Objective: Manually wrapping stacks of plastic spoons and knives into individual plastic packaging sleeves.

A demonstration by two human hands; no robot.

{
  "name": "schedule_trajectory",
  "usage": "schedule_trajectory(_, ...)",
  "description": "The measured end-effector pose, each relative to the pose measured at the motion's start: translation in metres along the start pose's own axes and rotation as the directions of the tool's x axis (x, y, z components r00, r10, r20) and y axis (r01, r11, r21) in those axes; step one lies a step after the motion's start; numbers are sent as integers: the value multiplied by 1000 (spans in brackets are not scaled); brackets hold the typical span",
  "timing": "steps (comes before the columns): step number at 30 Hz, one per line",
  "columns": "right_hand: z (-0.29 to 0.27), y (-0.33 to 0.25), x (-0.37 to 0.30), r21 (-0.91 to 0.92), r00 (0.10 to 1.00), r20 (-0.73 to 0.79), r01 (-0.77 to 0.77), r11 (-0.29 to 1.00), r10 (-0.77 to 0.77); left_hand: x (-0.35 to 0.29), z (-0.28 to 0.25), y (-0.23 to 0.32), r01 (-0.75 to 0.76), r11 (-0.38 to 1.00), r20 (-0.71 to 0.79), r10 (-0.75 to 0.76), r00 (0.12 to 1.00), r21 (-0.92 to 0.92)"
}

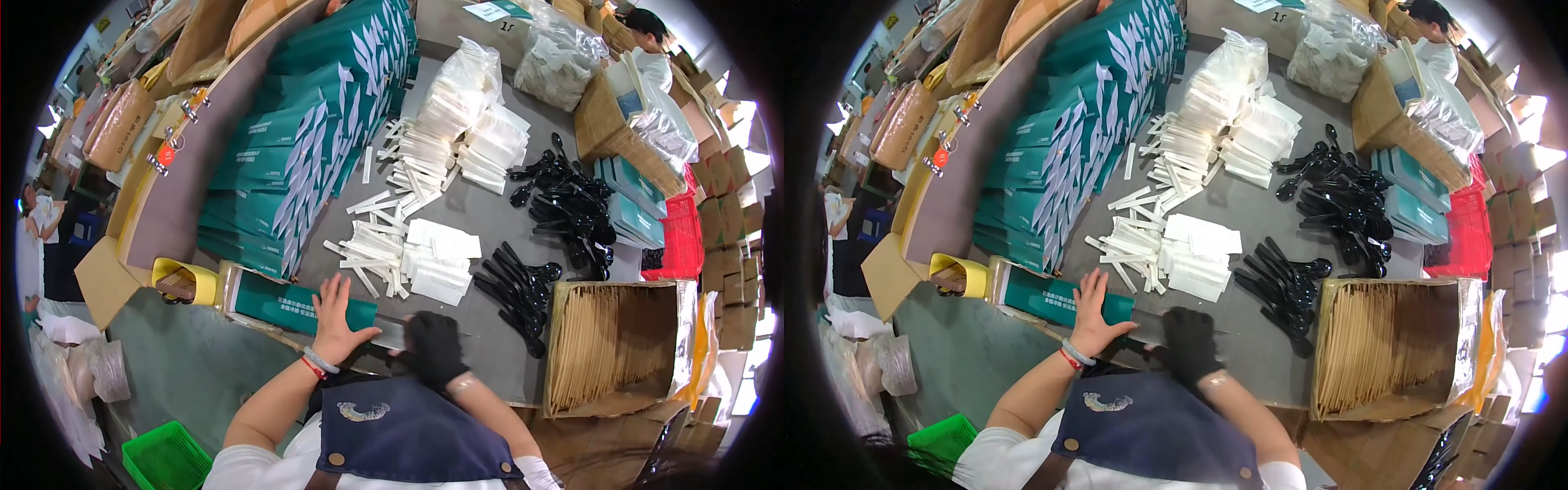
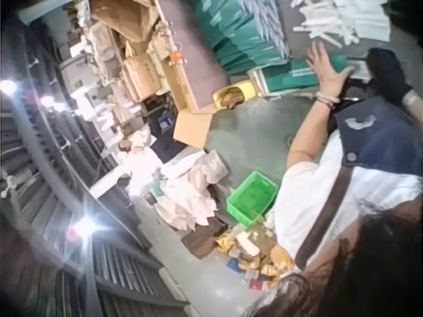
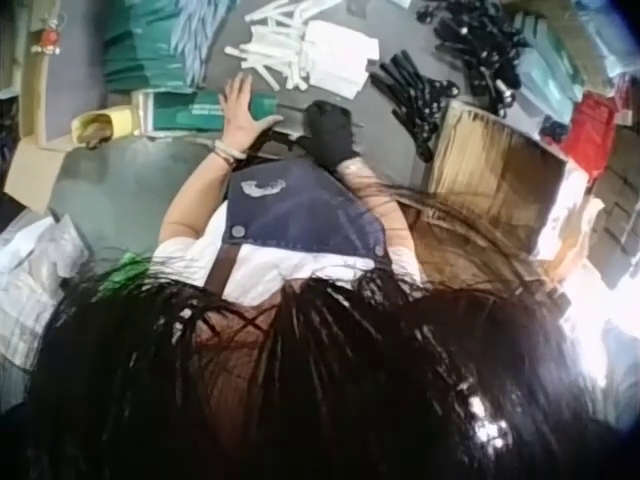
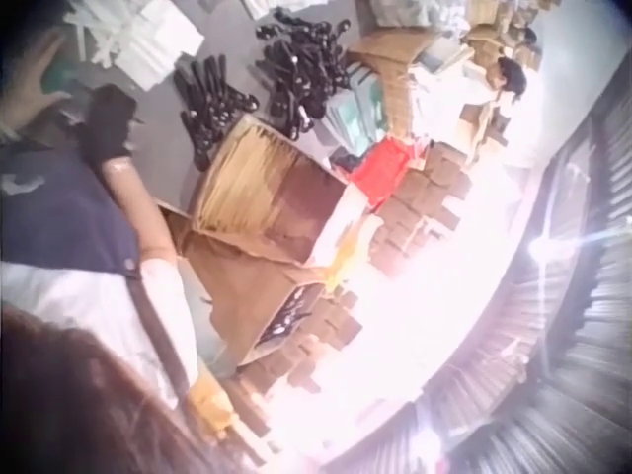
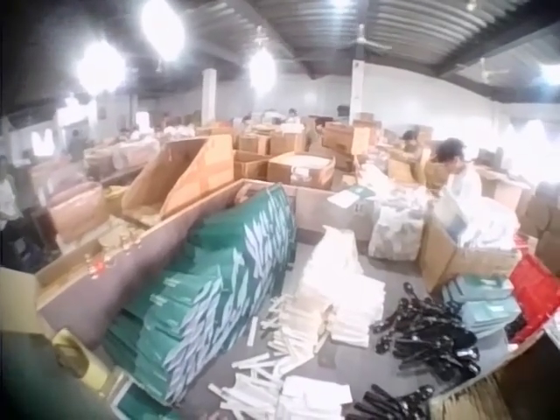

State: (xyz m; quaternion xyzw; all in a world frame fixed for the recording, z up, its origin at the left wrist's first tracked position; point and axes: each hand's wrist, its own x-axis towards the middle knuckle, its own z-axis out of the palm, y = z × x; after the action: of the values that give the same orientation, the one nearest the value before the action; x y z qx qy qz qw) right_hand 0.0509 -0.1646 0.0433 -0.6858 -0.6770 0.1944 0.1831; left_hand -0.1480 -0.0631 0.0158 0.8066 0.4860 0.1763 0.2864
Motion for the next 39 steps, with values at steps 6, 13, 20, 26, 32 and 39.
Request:
schedule_trajectory(6, -35, 27, -8, 62, 903, -430, 13, 998, 15, 63, -6, -8, -230, 971, -124, 237, 964, 70)
schedule_trajectory(13, -86, 237, -235, 273, 188, -814, -712, 647, 549, 99, -10, -3, -400, 898, -57, 416, 908, 183)
schedule_trajectory(20, -110, 232, -247, 199, 280, -548, -872, 448, 789, 133, 52, 73, -405, 914, -112, 398, 910, -41)
schedule_trajectory(26, -102, 234, -246, 70, 198, -522, -959, 273, 830, 142, 61, 87, -334, 930, 32, 333, 942, 151)
schedule_trajectory(32, -105, 210, -206, 504, 63, -718, -639, 581, 693, 140, 62, 84, -457, 874, -68, 472, 879, 164)
schedule_trajectory(39, -81, 152, -38, 234, 701, -547, -396, 888, 457, 143, 69, 84, -509, 851, -85, 521, 849, 129)
